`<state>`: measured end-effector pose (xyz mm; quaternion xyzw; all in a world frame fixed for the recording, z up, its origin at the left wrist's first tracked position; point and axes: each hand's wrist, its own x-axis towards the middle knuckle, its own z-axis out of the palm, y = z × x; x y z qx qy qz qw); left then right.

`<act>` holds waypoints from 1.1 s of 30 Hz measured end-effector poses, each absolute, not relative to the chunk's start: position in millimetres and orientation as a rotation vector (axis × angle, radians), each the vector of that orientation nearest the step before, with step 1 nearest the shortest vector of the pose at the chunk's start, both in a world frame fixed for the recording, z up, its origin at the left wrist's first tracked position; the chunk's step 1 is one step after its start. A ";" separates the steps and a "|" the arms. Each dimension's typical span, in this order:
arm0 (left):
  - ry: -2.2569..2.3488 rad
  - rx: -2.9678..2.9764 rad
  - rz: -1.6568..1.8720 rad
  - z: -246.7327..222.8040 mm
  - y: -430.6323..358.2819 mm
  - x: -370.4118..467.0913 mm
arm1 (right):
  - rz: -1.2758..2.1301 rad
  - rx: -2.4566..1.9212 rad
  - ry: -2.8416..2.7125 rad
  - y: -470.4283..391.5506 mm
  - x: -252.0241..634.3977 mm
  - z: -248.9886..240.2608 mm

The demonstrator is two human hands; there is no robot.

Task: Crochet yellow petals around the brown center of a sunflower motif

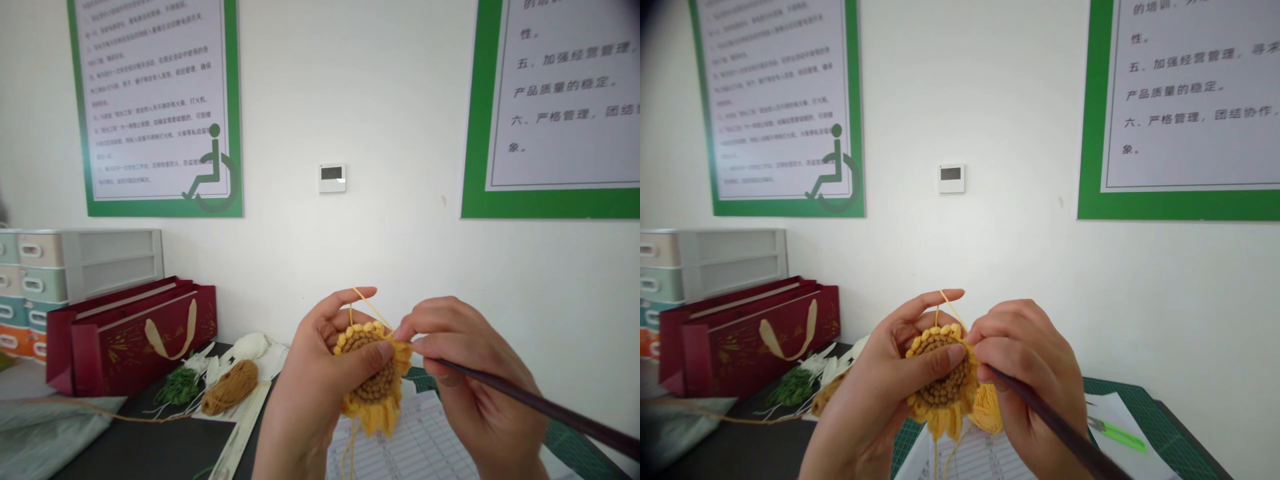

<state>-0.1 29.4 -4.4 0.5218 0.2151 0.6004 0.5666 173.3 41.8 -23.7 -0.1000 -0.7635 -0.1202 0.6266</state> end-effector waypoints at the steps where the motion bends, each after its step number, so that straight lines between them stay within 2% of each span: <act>1: 0.510 1.219 1.418 -3.8 28.2 0.2 | -0.337 -0.239 -1.760 41.1 172.6 -22.9; 6: 0.429 1.159 1.384 -4.4 26.5 2.9 | -0.518 -0.241 -1.710 41.5 168.1 -22.7; 16: 0.372 1.011 1.430 5.8 14.2 11.9 | -0.526 -0.160 -1.556 62.7 166.1 -39.8; 21: 0.343 0.985 1.434 3.4 15.3 19.4 | -0.731 -0.203 -1.341 70.5 155.0 -43.0; 24: 0.416 1.079 1.595 1.0 15.2 25.2 | -0.911 -0.271 -1.274 66.7 145.7 -41.0; 27: 0.518 1.226 1.755 -0.8 14.0 27.5 | -0.854 -0.393 -1.286 57.2 138.3 -36.4; 33: 0.708 1.432 1.802 -4.1 13.2 20.7 | -0.665 -0.432 -1.449 37.9 141.6 -25.0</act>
